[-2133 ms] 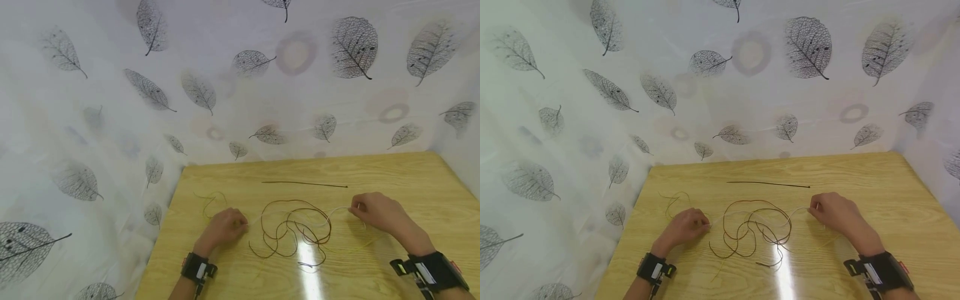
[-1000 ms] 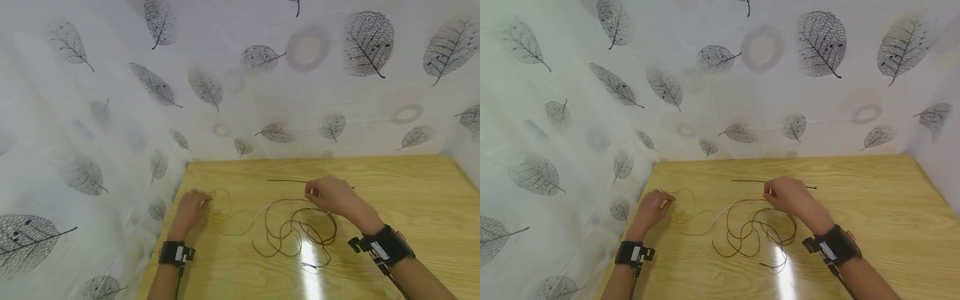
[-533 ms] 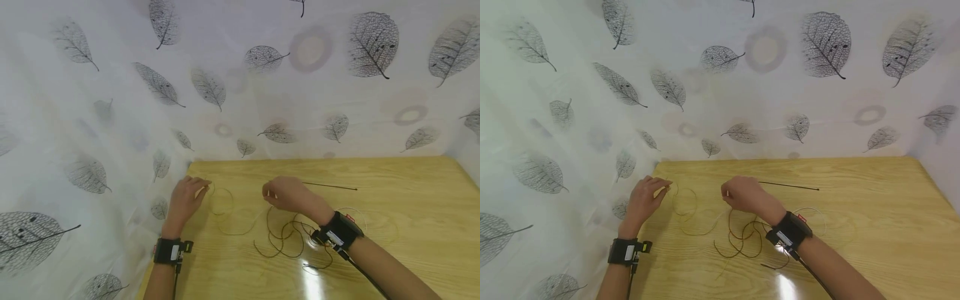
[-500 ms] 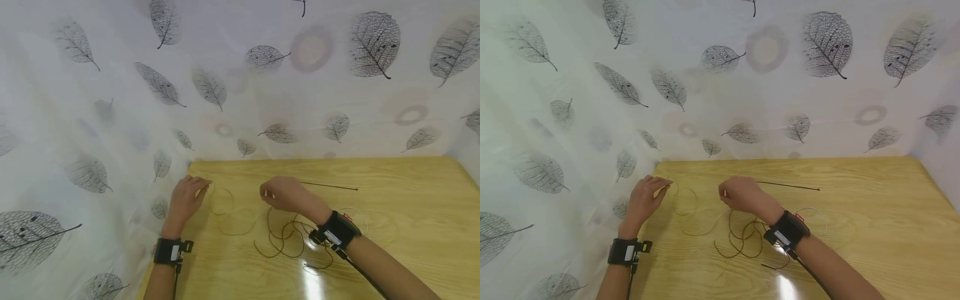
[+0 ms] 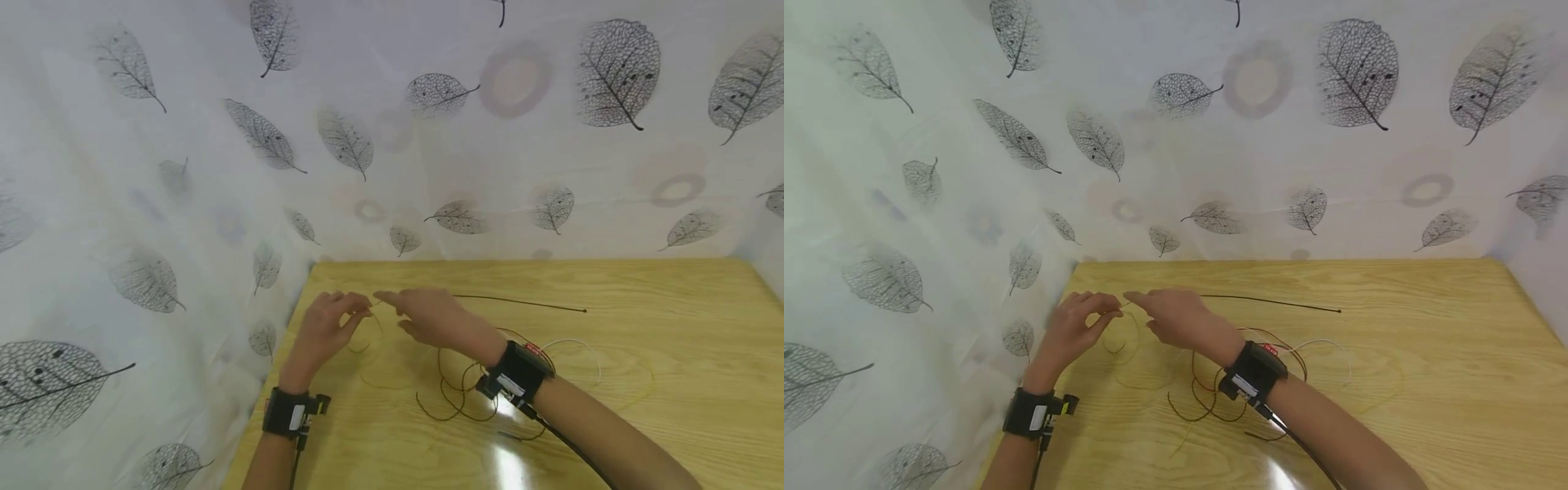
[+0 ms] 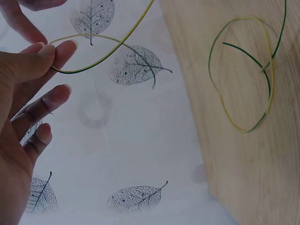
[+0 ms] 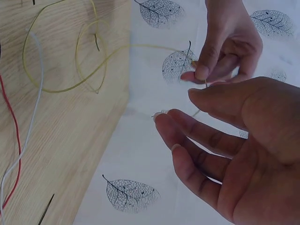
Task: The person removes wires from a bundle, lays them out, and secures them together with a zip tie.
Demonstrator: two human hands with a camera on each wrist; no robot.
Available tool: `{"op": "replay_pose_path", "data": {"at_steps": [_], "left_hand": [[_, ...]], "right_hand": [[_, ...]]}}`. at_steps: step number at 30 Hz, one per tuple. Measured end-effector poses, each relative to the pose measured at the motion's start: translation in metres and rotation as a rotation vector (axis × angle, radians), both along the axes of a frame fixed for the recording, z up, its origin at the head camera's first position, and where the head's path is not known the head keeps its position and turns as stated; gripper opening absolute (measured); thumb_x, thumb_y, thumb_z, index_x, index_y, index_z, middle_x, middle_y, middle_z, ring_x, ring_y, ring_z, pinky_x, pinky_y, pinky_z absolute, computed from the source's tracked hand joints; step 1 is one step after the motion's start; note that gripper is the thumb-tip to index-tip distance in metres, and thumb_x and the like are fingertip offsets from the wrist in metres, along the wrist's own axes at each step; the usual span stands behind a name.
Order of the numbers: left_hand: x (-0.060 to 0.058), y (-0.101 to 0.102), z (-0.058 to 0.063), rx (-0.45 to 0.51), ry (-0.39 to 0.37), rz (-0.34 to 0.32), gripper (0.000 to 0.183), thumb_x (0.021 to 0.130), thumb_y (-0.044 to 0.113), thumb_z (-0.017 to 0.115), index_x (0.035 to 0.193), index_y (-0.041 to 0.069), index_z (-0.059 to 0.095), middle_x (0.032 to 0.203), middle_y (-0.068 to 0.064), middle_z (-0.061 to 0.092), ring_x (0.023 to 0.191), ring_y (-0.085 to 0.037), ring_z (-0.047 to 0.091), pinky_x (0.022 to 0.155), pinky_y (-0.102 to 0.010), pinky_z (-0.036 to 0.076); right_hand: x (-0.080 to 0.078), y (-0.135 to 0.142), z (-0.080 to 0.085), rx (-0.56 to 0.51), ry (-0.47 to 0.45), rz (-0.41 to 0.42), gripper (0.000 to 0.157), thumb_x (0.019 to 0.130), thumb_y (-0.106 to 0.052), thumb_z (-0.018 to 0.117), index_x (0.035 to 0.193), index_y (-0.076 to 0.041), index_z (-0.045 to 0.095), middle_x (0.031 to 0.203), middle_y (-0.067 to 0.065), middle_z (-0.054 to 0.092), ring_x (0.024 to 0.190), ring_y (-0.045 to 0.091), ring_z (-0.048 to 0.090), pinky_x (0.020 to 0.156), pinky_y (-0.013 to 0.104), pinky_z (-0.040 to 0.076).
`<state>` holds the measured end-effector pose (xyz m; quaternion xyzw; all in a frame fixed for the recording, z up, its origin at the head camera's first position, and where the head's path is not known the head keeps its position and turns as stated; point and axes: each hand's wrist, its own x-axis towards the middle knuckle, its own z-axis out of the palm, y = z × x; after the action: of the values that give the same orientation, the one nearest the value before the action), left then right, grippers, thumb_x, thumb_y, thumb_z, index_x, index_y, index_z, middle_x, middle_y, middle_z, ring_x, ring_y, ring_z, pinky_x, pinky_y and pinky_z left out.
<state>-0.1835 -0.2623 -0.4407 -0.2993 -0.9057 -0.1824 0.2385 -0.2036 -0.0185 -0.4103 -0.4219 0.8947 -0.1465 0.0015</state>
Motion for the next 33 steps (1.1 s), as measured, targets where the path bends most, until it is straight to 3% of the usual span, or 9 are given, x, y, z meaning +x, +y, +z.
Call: {"op": "replay_pose_path", "data": {"at_steps": [4, 8, 11, 15, 18, 21, 28, 33], "left_hand": [[0.001, 0.008, 0.004, 0.013, 0.013, -0.022, 0.019, 0.079, 0.017, 0.08, 0.098, 0.015, 0.074, 0.083, 0.005, 0.075, 0.071, -0.011, 0.063, 0.064, -0.032, 0.046], [0.002, 0.008, 0.005, -0.012, 0.047, -0.04, 0.015, 0.079, 0.014, 0.08, 0.094, 0.015, 0.078, 0.081, 0.004, 0.073, 0.068, -0.012, 0.058, 0.06, -0.03, 0.044], [0.004, -0.001, 0.004, -0.037, 0.04, 0.005, 0.016, 0.081, 0.013, 0.079, 0.097, 0.014, 0.077, 0.082, 0.003, 0.074, 0.068, -0.013, 0.058, 0.06, -0.031, 0.045], [0.008, -0.017, 0.002, -0.026, 0.02, 0.08, 0.017, 0.081, 0.013, 0.078, 0.098, 0.012, 0.076, 0.085, 0.002, 0.074, 0.068, -0.014, 0.056, 0.058, -0.032, 0.044], [0.009, -0.024, 0.001, -0.006, -0.005, 0.087, 0.016, 0.083, 0.013, 0.077, 0.1, 0.011, 0.074, 0.088, 0.002, 0.074, 0.07, -0.016, 0.057, 0.058, -0.032, 0.045], [0.008, -0.026, 0.001, -0.011, -0.029, 0.075, 0.015, 0.087, 0.013, 0.074, 0.101, 0.01, 0.073, 0.09, 0.001, 0.073, 0.074, -0.016, 0.057, 0.06, -0.032, 0.046], [0.011, -0.03, -0.004, 0.011, -0.043, 0.09, 0.012, 0.086, 0.008, 0.073, 0.098, 0.007, 0.072, 0.085, -0.002, 0.072, 0.075, -0.019, 0.06, 0.077, -0.042, 0.052], [0.014, -0.033, -0.009, 0.015, -0.089, 0.097, 0.013, 0.087, 0.009, 0.073, 0.1, 0.008, 0.071, 0.087, 0.0, 0.071, 0.074, -0.016, 0.057, 0.066, -0.036, 0.05]], "right_hand": [[0.0, -0.005, -0.004, -0.069, 0.055, 0.023, 0.033, 0.091, -0.018, 0.069, 0.124, -0.02, 0.064, 0.099, -0.003, 0.072, 0.08, 0.01, 0.066, 0.058, 0.024, 0.054], [-0.001, -0.005, -0.004, -0.088, 0.084, -0.032, 0.01, 0.093, -0.018, 0.067, 0.102, -0.02, 0.072, 0.092, -0.005, 0.073, 0.079, 0.008, 0.066, 0.063, 0.025, 0.056], [-0.004, 0.0, 0.0, -0.096, 0.093, -0.085, 0.011, 0.093, -0.019, 0.067, 0.099, -0.022, 0.075, 0.09, -0.006, 0.072, 0.08, 0.009, 0.066, 0.065, 0.027, 0.057], [-0.008, 0.013, 0.006, -0.171, 0.175, -0.119, 0.009, 0.087, -0.021, 0.073, 0.093, -0.024, 0.079, 0.083, -0.006, 0.064, 0.072, 0.011, 0.06, 0.053, 0.026, 0.052], [-0.01, 0.024, 0.012, -0.241, 0.253, -0.114, 0.006, 0.08, -0.021, 0.08, 0.086, -0.023, 0.08, 0.083, -0.004, 0.059, 0.072, 0.013, 0.053, 0.048, 0.025, 0.047], [-0.012, 0.034, 0.016, -0.284, 0.296, -0.099, 0.005, 0.078, -0.02, 0.081, 0.083, -0.02, 0.08, 0.09, -0.003, 0.064, 0.077, 0.015, 0.054, 0.055, 0.027, 0.048], [-0.017, 0.065, 0.019, -0.311, 0.306, -0.152, 0.006, 0.082, -0.021, 0.078, 0.088, -0.019, 0.08, 0.083, -0.005, 0.076, 0.071, 0.016, 0.063, 0.067, 0.036, 0.05], [-0.02, 0.104, 0.017, -0.294, 0.27, -0.227, 0.009, 0.082, -0.024, 0.077, 0.089, -0.018, 0.08, 0.083, -0.002, 0.077, 0.071, 0.019, 0.066, 0.069, 0.041, 0.051]]}}
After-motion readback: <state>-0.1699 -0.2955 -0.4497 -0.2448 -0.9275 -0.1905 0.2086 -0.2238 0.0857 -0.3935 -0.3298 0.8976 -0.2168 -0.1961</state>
